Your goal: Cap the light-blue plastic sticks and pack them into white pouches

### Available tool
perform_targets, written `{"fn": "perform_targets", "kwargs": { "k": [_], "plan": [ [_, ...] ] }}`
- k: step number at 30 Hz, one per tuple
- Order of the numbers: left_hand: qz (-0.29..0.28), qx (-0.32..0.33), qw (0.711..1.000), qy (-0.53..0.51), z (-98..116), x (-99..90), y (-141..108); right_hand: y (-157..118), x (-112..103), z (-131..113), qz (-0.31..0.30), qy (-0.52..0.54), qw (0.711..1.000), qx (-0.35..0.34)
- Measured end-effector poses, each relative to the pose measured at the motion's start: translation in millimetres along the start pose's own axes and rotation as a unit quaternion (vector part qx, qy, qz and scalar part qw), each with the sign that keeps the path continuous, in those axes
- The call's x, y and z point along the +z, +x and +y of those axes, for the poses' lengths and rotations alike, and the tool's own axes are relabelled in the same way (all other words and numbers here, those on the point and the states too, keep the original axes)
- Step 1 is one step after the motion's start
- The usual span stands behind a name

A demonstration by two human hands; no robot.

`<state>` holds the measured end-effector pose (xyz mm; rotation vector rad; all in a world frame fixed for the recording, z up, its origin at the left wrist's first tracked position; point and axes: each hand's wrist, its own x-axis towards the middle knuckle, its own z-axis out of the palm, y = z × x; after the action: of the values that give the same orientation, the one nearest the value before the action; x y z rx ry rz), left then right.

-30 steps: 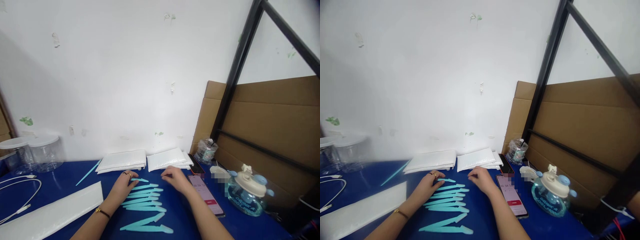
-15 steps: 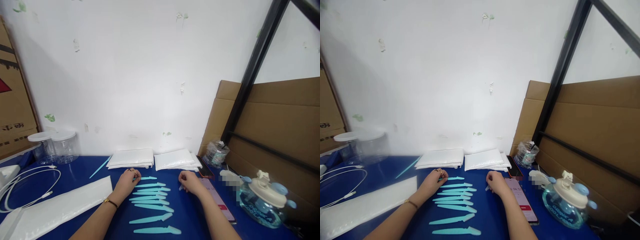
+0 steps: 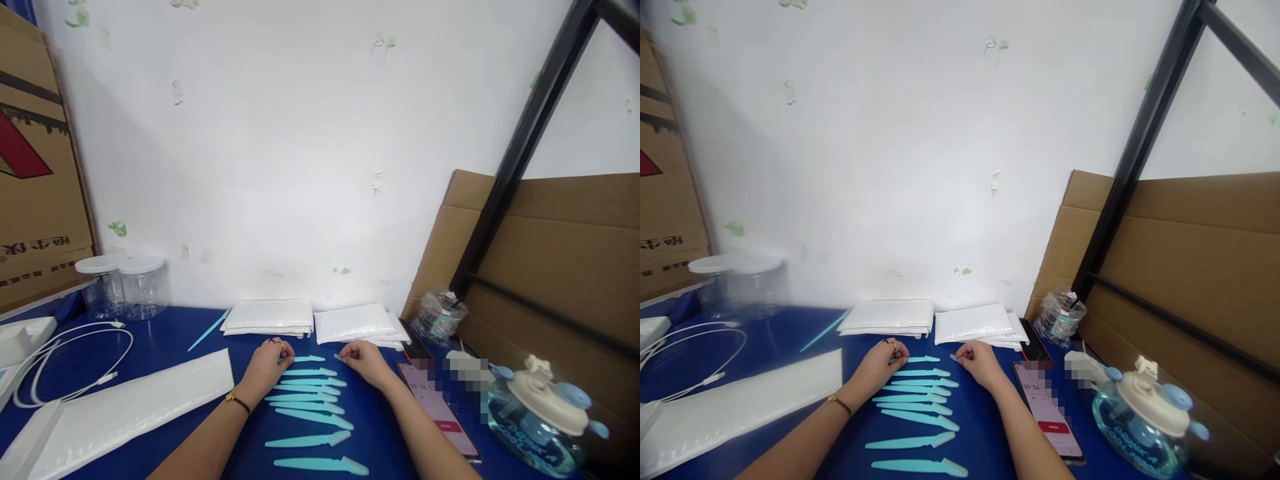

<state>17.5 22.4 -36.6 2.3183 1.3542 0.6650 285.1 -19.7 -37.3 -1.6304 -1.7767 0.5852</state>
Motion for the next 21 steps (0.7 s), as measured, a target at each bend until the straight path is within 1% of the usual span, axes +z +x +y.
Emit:
{"fn": "perform_targets", "kwargs": {
  "k": [5, 10, 16, 21],
  "plan": [
    [-0.003, -0.01, 1.0, -0.008, -1, 1.3, 0, 6, 15, -3, -0.021, 0.028, 0.999, -0.039],
    [0.0, -0.014, 1.0, -0.005, -1, 1.9, 1, 4, 21, -7, -0.018, 0.07, 0.996, -0.051],
    [-0.007, -0.01, 1.0, -0.021, -2, 2.9, 2, 5, 27, -13, 0.0, 0.113, 0.993, -0.032],
    [-0.013, -0.008, 1.0, -0.023, -2, 2.9, 2, 9, 35, -15, -0.001, 0.102, 0.995, -0.023]
  ]
}}
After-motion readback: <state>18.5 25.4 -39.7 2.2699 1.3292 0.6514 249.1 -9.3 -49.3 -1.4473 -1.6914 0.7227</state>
